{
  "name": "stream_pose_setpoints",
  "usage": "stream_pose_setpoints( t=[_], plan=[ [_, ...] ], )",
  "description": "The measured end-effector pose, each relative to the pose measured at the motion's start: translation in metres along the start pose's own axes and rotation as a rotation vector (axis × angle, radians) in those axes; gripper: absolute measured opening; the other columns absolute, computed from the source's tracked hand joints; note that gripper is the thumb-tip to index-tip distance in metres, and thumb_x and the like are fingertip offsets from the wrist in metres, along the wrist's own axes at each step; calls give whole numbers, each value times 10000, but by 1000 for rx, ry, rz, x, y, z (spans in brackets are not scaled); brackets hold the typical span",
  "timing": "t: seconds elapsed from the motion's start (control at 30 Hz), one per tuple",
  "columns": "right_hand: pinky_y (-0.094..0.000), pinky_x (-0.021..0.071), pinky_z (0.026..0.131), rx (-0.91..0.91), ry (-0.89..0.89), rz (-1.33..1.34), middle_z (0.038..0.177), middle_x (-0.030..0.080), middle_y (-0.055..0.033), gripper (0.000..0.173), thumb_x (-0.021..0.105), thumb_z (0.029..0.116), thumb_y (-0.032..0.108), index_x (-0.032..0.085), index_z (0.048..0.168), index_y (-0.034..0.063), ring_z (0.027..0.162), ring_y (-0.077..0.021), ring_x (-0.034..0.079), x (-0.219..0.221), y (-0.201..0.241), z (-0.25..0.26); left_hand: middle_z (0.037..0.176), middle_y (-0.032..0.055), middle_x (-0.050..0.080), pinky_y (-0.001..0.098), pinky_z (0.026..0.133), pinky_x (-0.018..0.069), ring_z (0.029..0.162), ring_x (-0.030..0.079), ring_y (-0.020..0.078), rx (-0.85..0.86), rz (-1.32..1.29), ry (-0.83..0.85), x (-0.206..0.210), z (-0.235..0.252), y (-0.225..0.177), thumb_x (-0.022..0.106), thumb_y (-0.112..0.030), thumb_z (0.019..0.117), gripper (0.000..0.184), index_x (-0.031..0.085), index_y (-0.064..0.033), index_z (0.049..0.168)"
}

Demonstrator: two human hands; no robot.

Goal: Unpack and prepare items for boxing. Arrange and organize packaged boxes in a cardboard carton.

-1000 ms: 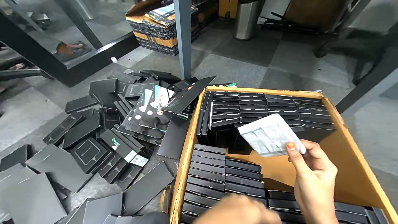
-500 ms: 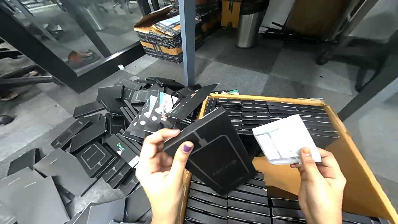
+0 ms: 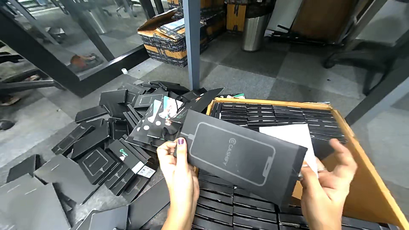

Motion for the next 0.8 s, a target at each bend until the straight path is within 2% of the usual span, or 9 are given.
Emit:
stream_pose_setpoints(
  t=[0.07, 0.13, 0.27, 0.43, 0.53, 0.6, 0.67, 0.73, 0.8],
  plan=[
    [-158, 587, 668, -22, 73, -9, 1114, 719, 108, 332, 491, 1003, 84, 634, 1300, 126, 824, 17, 691, 1, -5, -5, 948, -45, 582, 198, 681, 599, 757, 656, 3, -59, 1, -14, 2, 1, 5, 459, -96, 1076, 58, 452, -152, 1062],
    [-177, 590, 650, 58, 177, 70, 1053, 739, 111, 318, 470, 1028, 221, 775, 1115, 211, 808, 10, 694, 3, -7, -8, 964, -43, 563, 203, 712, 597, 782, 652, 4, -62, 1, -17, 3, 0, 9, 451, -95, 1079, 65, 428, -154, 1067],
    [-171, 583, 567, 71, 300, 176, 1030, 752, 114, 375, 545, 1005, 541, 767, 1150, 276, 744, 9, 701, 7, -8, -10, 968, -32, 557, 211, 731, 586, 803, 651, 17, -69, -11, -37, 6, -2, 15, 463, -99, 1077, 78, 410, -156, 1081],
    [-170, 606, 597, -68, 108, -53, 1021, 736, 134, 207, 705, 953, 333, 750, 1111, 209, 746, 15, 702, 3, -2, -7, 921, -52, 608, 221, 758, 581, 813, 650, 26, -49, -17, 68, 3, 2, 17, 475, -88, 1064, 81, 478, -159, 1026],
    [-151, 601, 716, -246, 24, -179, 1086, 710, 134, 190, 700, 964, 271, 714, 1133, 186, 877, 35, 688, -3, 2, -4, 946, -121, 601, 192, 840, 514, 891, 603, -13, 144, 42, 156, -5, 9, 11, 443, -108, 1028, 107, 494, -203, 1034],
    [-168, 559, 893, -457, 60, -277, 1158, 688, 114, 126, 653, 1004, 253, 696, 1103, 189, 1063, 20, 648, -4, 6, -4, 1176, -153, 610, 280, 1043, 473, 1164, 581, 38, 425, 161, 316, -11, 10, -6, 555, -236, 993, 198, 523, -233, 1188],
    [-254, 501, 1022, -662, 150, -341, 1211, 676, 99, 91, 582, 1015, 207, 664, 1055, 203, 1199, -51, 605, -2, 10, -7, 1360, -159, 557, 340, 1139, 417, 1334, 503, 84, 612, 341, 554, -8, -1, -35, 628, -528, 949, 448, 539, -270, 1304],
    [-311, 451, 1101, -823, 244, -367, 1249, 646, 95, 39, 572, 1023, 207, 611, 1022, 207, 1283, -104, 554, 0, 16, -15, 1381, -119, 589, 341, 1140, 438, 1371, 498, 95, 675, 493, 864, -1, -20, -58, 603, -651, 927, 551, 593, -246, 1301],
    [-299, 415, 1099, -944, 282, -390, 1264, 617, 75, 37, 559, 1049, 226, 574, 1033, 196, 1300, -113, 523, 2, 23, -23, 1286, -2, 677, 354, 1127, 458, 1340, 548, 145, 667, 544, 1133, 4, -38, -60, 619, -592, 951, 522, 656, -146, 1220]
  ],
)
Point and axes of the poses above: each hand's wrist, its own z-axis towards the middle knuckle, its own x-axis out of the palm, y = z × x, the point moved 4 cm from there along z, towards the middle knuckle
